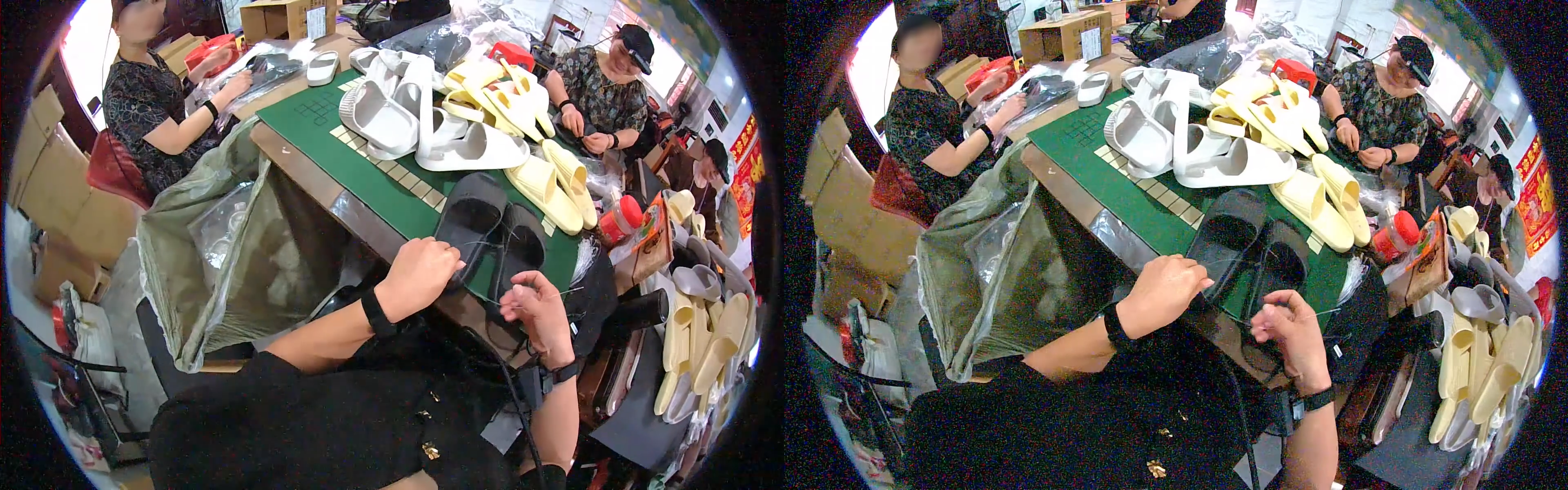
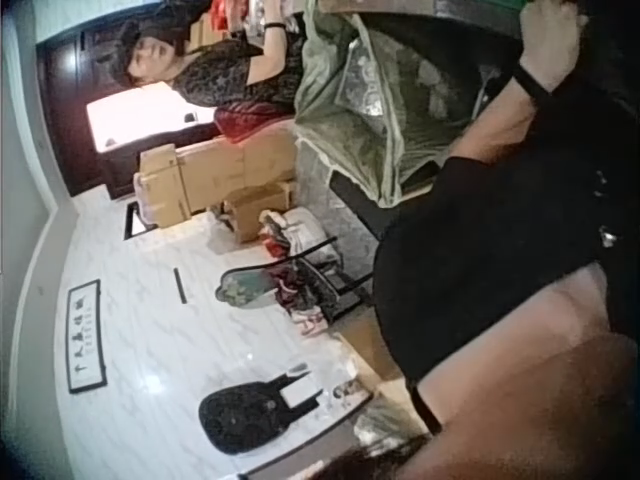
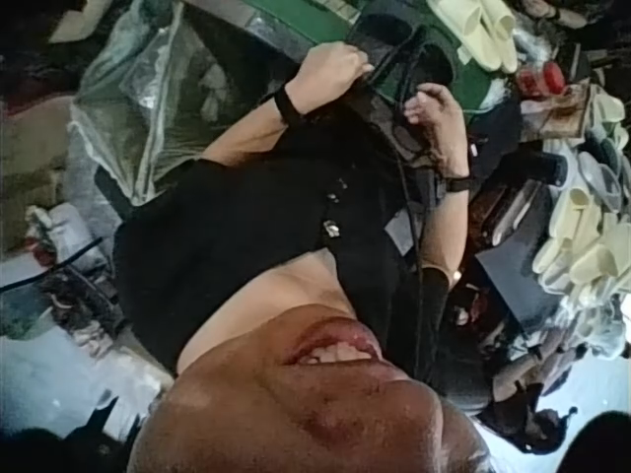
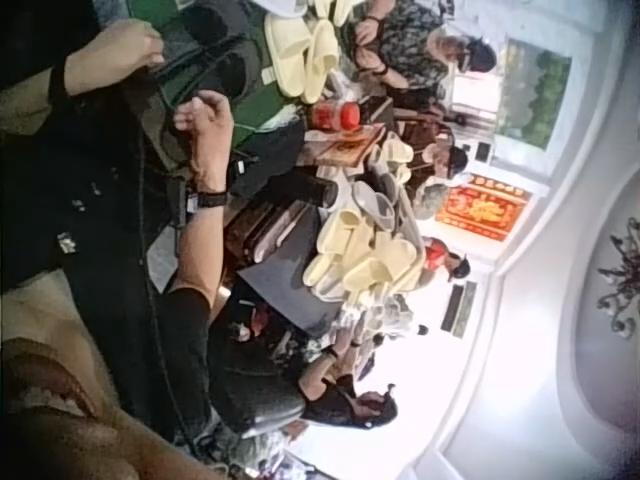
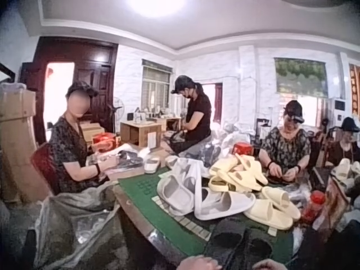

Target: Manually assembling and finishing various styles of foam sandals at a group work table.

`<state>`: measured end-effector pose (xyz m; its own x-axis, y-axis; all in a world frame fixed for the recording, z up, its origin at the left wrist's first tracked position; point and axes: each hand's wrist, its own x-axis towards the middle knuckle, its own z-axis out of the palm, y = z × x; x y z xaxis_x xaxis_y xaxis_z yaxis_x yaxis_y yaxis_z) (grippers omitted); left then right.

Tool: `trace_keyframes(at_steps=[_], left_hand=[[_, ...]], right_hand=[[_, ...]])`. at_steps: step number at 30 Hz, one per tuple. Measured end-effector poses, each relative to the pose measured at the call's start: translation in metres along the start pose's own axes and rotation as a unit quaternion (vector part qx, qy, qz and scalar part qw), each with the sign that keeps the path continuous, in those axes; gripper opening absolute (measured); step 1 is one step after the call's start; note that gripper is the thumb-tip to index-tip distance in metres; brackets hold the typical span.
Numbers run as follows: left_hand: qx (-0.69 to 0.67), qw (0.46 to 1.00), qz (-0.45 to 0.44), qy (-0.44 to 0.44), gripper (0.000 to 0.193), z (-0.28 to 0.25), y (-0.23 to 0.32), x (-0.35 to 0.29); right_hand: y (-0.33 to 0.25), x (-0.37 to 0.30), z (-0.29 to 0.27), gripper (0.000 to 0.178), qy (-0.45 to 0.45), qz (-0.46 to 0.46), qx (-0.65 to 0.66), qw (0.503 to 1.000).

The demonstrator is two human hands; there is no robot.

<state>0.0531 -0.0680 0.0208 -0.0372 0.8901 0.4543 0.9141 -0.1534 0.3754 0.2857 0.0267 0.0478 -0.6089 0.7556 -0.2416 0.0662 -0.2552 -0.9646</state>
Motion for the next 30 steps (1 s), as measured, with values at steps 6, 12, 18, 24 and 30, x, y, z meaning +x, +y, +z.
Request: trace_keyframes(at_steps=[6,12,18,24,30], left_hand=[[0.065,0.998,-0.021,0.008,0.024,-0.005,0.002,-0.009],[0.072,0.996,-0.048,0.015,0.022,-0.005,0.002,-0.01],[0.095,0.993,-0.066,0.011,0.018,-0.003,0.007,-0.011],[0.107,0.991,-0.08,0.011,0.015,-0.004,0.013,-0.016],[0.103,0.993,-0.048,0.017,0.015,0.002,0.007,-0.013]], right_hand=[[-0.014,-0.002,-0.005,0.018,0.008,0.017,-0.081,0.997],[-0.003,0.008,-0.006,0.015,-0.055,0.004,0.093,0.994],[0.004,0.008,-0.003,0.011,-0.022,-0.017,0.181,0.983],[-0.006,0.0,0.012,0.018,0.046,0.013,0.186,0.981],[-0.003,-0.004,0.001,0.029,-0.016,0.057,0.074,0.995]])
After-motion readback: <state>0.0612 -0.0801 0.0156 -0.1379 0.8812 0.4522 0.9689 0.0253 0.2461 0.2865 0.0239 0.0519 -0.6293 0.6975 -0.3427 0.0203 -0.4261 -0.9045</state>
